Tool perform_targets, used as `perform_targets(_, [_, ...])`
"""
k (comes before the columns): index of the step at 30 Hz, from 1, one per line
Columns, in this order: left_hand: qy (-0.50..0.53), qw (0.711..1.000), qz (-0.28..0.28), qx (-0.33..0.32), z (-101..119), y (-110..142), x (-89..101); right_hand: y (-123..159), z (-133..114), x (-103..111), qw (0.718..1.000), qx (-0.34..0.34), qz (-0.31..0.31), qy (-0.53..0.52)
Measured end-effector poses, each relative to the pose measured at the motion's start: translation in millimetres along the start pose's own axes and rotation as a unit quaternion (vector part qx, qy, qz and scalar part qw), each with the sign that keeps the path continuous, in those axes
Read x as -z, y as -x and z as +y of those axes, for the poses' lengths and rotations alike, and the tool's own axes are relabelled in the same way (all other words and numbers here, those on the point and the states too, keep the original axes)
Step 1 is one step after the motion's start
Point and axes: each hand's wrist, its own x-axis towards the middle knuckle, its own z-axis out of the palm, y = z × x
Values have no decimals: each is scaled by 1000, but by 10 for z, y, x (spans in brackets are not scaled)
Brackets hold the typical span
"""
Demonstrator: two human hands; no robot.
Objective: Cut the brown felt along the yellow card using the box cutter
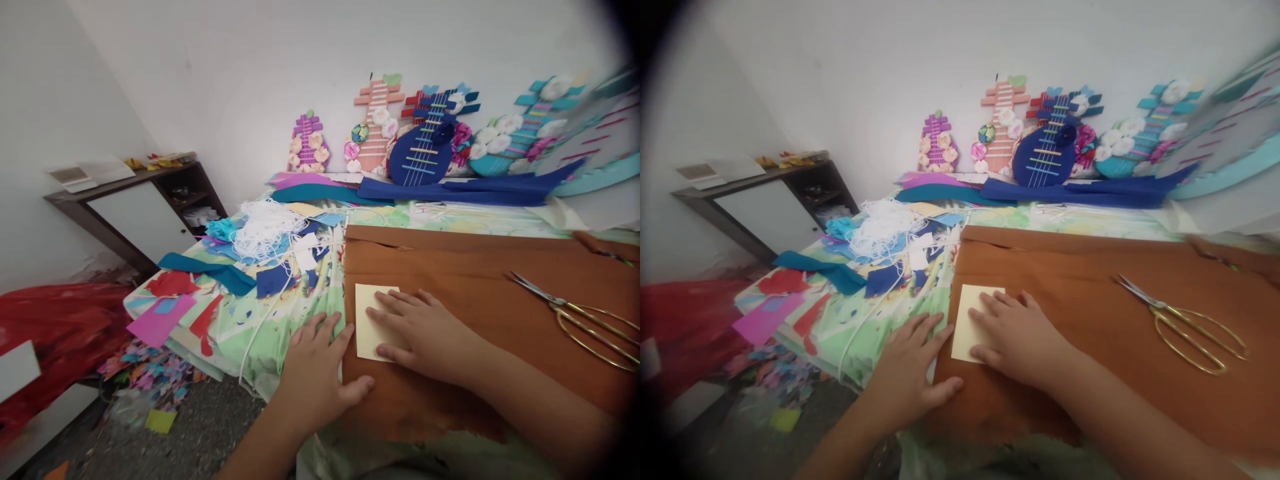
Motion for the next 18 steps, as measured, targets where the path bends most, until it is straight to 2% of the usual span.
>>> perform_targets(7, [0, 999, -22, -29, -19, -57, 68, 66, 10, -13, 1000, -16, 8, 2])
perform_targets(13, [-28, 991, -62, -120, -75, -348, 258, 101, 32, -20, 1000, -12, 12, 2])
perform_targets(15, [-30, 988, -68, -138, -101, -413, 274, 85, 30, -7, 1000, -13, 12, 1])
perform_targets(18, [-29, 989, -67, -131, -145, -434, 233, 50, 27, 22, 1000, -8, 4, 0])
